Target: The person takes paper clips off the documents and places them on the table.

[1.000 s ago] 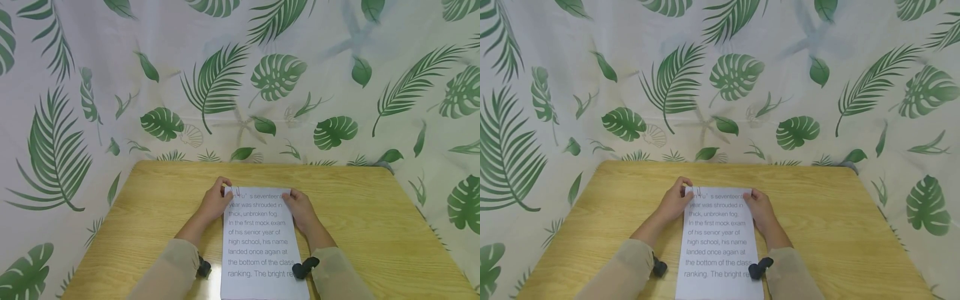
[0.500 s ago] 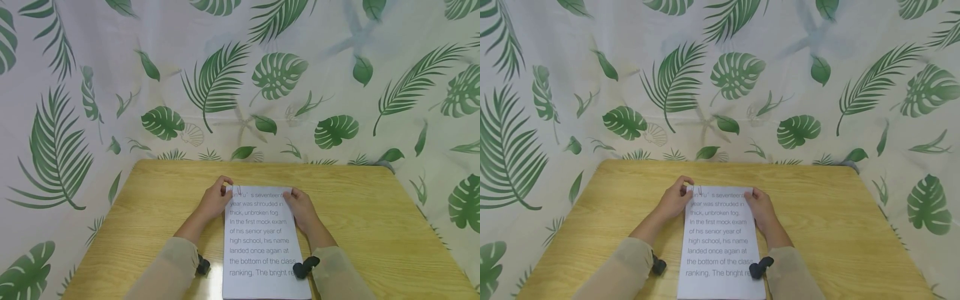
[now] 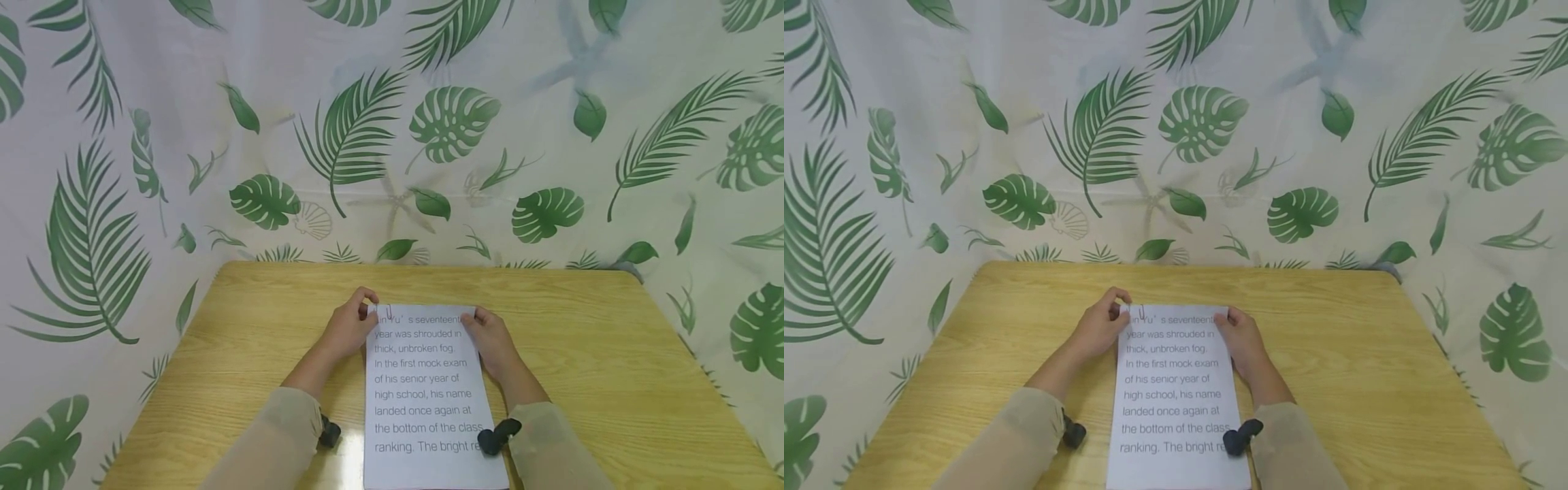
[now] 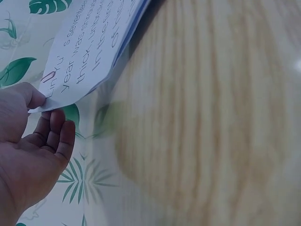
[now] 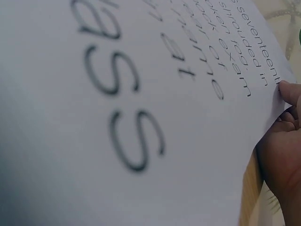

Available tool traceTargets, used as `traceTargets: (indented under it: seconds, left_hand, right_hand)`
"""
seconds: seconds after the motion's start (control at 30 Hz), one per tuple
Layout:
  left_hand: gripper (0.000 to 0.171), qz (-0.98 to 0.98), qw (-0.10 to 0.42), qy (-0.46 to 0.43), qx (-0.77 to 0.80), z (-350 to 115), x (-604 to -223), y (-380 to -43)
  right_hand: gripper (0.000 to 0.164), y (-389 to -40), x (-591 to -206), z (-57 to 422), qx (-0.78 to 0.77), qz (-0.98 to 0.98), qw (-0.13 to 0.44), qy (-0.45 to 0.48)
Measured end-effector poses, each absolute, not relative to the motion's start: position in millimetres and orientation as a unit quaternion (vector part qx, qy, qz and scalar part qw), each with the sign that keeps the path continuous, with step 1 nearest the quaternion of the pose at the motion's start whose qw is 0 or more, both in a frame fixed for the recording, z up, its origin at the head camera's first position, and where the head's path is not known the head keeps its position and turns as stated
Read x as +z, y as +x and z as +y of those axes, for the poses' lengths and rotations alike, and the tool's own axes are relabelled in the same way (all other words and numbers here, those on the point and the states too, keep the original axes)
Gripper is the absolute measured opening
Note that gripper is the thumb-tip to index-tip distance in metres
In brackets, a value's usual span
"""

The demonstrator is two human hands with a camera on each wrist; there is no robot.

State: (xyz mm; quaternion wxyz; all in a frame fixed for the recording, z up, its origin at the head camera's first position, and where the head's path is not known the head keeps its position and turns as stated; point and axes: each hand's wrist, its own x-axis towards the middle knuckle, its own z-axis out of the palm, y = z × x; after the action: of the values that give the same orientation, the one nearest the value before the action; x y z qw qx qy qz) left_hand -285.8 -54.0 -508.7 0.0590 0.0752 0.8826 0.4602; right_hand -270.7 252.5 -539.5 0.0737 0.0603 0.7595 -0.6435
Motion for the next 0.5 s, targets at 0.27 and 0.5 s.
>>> traceTargets:
  seconds: [0.27, 0.5]
  left_hand:
    - [0.027, 0.881, 0.051, 0.072, 0.464, -60, -505, -284]
    - [0.027, 0.881, 0.037, 0.076, 0.466, -74, -503, -285]
  right_hand:
    - [0.044, -271, -540, 252, -0.643, 0.76, 0.068, 0.066]
    - [0.043, -270, -538, 252, -0.646, 0.757, 0.068, 0.067]
